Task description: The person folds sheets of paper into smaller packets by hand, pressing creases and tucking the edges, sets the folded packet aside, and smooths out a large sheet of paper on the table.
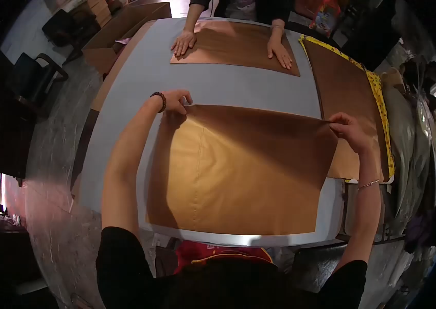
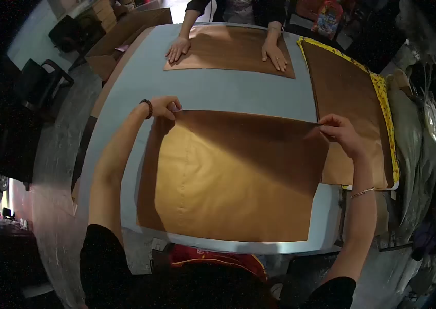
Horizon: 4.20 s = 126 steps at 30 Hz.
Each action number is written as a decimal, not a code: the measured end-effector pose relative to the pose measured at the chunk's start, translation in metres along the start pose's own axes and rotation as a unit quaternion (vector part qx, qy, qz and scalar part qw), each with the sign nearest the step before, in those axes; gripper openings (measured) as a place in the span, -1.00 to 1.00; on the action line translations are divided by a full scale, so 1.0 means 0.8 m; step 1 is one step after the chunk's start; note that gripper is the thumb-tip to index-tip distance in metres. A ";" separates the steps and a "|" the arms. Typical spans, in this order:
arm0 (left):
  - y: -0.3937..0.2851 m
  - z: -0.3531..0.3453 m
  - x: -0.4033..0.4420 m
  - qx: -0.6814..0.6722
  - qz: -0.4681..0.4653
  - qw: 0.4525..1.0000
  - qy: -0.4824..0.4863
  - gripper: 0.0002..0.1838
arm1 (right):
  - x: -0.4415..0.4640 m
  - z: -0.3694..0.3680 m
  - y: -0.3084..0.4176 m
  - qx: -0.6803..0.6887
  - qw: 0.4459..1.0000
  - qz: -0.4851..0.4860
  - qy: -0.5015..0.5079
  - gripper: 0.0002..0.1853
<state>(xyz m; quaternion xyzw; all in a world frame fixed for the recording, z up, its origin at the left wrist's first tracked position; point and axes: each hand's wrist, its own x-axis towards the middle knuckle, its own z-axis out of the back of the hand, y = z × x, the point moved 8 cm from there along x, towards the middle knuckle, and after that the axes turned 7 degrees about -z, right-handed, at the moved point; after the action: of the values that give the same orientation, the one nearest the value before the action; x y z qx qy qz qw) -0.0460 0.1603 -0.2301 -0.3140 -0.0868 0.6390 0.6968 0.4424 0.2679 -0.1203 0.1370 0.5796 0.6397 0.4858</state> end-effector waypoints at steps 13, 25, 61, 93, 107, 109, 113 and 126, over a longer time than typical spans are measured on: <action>-0.111 0.198 -0.183 -0.065 -0.187 0.909 -0.367 -0.91 | -0.111 0.062 0.216 -0.132 0.928 0.310 -0.161 -0.88; -0.186 -0.017 -0.383 0.296 -0.129 0.785 -0.528 -0.83 | -0.250 -0.060 -0.001 -0.010 0.970 0.233 -0.070 -0.86; -0.087 -0.154 -0.453 0.175 0.040 0.853 -0.490 -0.82 | -0.231 -0.170 -0.179 -0.187 0.955 0.186 -0.133 -0.84; -0.176 0.027 0.163 0.013 -0.186 0.944 -0.273 -0.75 | -0.285 -0.297 -0.276 0.373 0.896 -0.195 -0.144 -0.72; -0.212 -0.132 0.124 0.235 -0.111 0.948 -0.185 -0.32 | -0.280 -0.304 -0.272 0.393 0.879 -0.225 -0.148 -0.73; -0.193 -0.118 0.145 0.215 -0.095 0.955 -0.182 -0.32 | -0.277 -0.302 -0.262 0.400 0.878 -0.223 -0.140 -0.72; -0.136 -0.071 0.144 0.182 -0.006 0.948 -0.262 -0.42 | -0.279 -0.300 -0.277 0.421 0.855 -0.252 -0.166 -0.67; -0.090 -0.099 -0.327 0.126 -0.048 0.918 -0.372 -0.70 | -0.257 -0.265 -0.254 0.292 0.936 -0.179 -0.082 -0.49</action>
<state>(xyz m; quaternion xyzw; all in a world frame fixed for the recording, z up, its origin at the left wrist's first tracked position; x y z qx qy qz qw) 0.0115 -0.1119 -0.1797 0.0413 -0.2740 0.6814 0.6774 0.4808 -0.0507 -0.2797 0.2187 0.7138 0.3311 0.5770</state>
